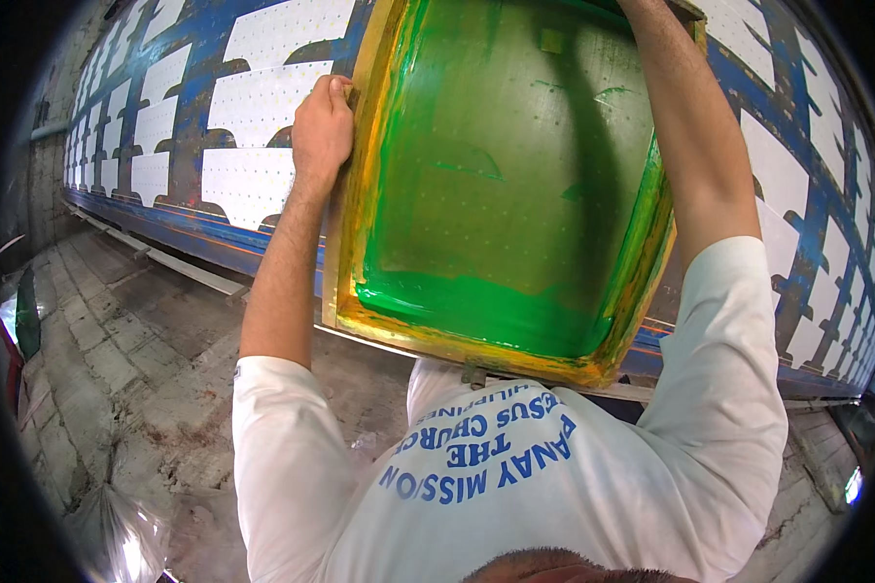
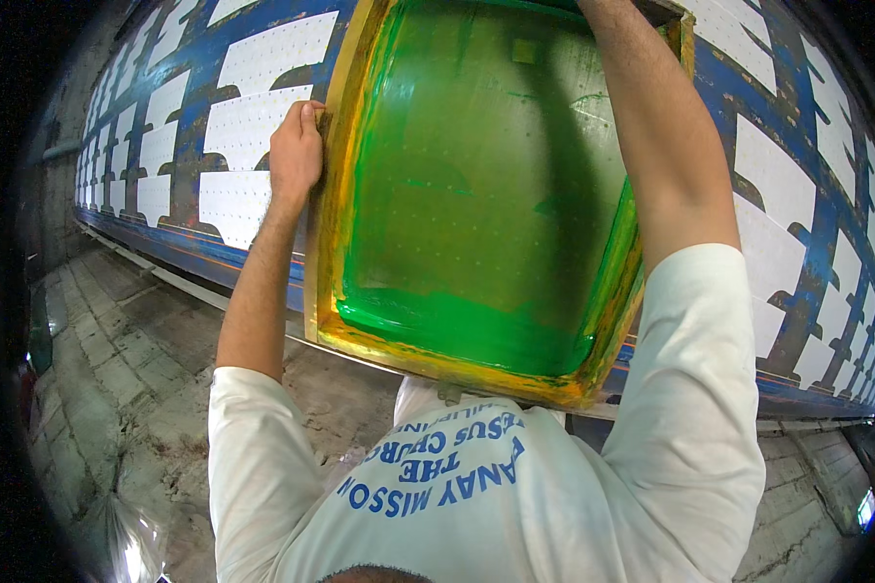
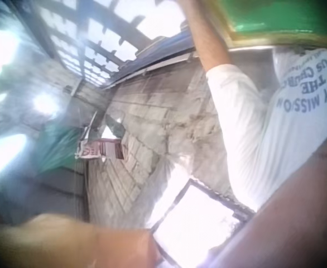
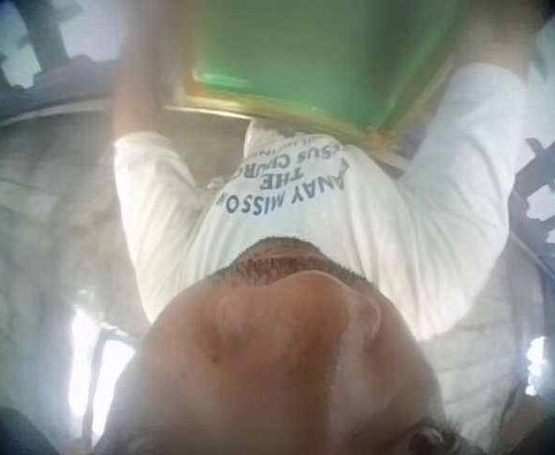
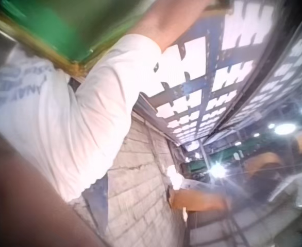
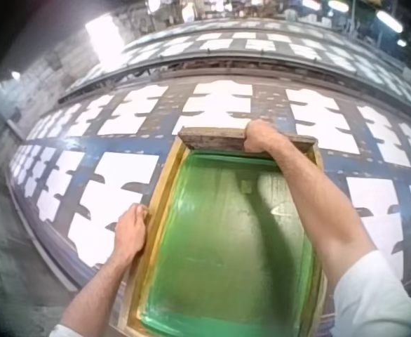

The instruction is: The person uses a squeegee to spread green ink across a screen printing frame and presses it onto a large flat surface with a patterned stencil. The person repeatedly lifts and repositions the screen to apply ink to different sections of the surface.

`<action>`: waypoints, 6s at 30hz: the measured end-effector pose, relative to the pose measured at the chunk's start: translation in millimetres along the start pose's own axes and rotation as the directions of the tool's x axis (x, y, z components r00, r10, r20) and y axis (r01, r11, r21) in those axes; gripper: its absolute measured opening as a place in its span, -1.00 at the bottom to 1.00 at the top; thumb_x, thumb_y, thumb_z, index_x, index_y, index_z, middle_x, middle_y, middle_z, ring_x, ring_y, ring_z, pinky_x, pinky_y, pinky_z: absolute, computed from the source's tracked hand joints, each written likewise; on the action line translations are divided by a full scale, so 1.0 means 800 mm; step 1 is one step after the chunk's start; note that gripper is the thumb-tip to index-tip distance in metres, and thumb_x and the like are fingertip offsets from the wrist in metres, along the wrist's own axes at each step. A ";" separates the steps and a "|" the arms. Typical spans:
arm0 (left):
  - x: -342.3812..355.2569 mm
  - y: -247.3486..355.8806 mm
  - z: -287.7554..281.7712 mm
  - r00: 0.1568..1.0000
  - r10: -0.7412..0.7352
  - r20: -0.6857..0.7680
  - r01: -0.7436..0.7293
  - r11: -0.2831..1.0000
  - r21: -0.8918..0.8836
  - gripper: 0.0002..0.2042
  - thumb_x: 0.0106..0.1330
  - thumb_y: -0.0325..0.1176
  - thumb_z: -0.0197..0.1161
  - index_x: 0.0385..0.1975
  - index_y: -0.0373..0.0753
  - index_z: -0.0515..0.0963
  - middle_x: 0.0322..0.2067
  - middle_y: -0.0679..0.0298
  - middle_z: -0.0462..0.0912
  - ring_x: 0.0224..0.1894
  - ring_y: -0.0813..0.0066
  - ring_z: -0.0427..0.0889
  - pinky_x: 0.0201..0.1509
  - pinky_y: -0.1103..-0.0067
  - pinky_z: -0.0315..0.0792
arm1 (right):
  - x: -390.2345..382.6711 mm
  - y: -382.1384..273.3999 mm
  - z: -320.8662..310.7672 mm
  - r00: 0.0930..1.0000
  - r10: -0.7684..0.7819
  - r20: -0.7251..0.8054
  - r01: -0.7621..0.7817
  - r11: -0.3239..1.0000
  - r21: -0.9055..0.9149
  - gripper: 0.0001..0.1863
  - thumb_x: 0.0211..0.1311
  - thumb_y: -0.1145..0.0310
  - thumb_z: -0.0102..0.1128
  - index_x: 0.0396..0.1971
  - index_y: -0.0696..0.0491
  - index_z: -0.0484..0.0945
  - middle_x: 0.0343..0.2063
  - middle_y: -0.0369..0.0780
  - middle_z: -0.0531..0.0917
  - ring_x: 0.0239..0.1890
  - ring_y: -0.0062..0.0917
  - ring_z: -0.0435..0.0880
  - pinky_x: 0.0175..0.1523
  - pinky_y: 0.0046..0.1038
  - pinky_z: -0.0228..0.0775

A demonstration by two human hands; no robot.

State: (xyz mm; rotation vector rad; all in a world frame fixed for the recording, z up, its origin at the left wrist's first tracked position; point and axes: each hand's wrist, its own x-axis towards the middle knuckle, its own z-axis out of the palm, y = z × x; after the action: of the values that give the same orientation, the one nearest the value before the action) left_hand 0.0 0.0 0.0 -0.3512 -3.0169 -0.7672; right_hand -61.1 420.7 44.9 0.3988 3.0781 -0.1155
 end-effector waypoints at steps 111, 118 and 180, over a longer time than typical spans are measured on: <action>-0.237 0.453 0.229 0.977 0.214 -0.027 -0.214 0.951 -0.222 -0.57 0.46 0.02 0.29 0.06 -0.23 0.63 -0.07 0.01 0.76 -0.01 0.09 0.74 0.12 0.32 0.55 | -0.887 0.550 0.048 0.792 0.576 -0.203 -0.353 0.703 0.618 -0.45 -0.05 0.50 0.37 0.07 0.23 0.67 -0.11 -0.04 0.74 -0.06 -0.18 0.77 0.08 -0.28 0.61; -0.243 0.473 0.249 0.987 0.161 -0.024 -0.163 0.981 -0.109 -0.55 0.46 0.06 0.24 0.08 -0.19 0.60 -0.04 -0.04 0.76 0.04 -0.06 0.72 0.14 0.22 0.53 | -0.907 0.566 0.060 0.816 0.556 -0.157 -0.323 0.665 0.674 -0.44 0.05 0.49 0.46 0.13 0.24 0.63 -0.04 0.00 0.72 0.05 -0.14 0.73 0.18 -0.25 0.55; -0.252 0.479 0.260 0.999 0.033 -0.033 -0.038 0.979 -0.199 -0.63 0.63 -0.14 -0.05 -0.03 -0.23 0.67 -0.14 -0.05 0.77 -0.04 -0.07 0.74 0.06 0.24 0.54 | -0.261 0.573 -0.031 0.989 0.009 -0.150 -0.002 0.999 0.045 -0.74 0.04 0.35 0.31 -0.24 0.01 0.81 -0.21 0.04 0.79 -0.09 -0.03 0.79 -0.01 -0.06 0.66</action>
State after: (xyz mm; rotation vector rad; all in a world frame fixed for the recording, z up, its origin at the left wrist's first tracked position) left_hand 290.2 382.9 -15.1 -0.3916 -2.9043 -1.0656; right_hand 257.2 812.2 46.9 0.4378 3.2269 -0.1620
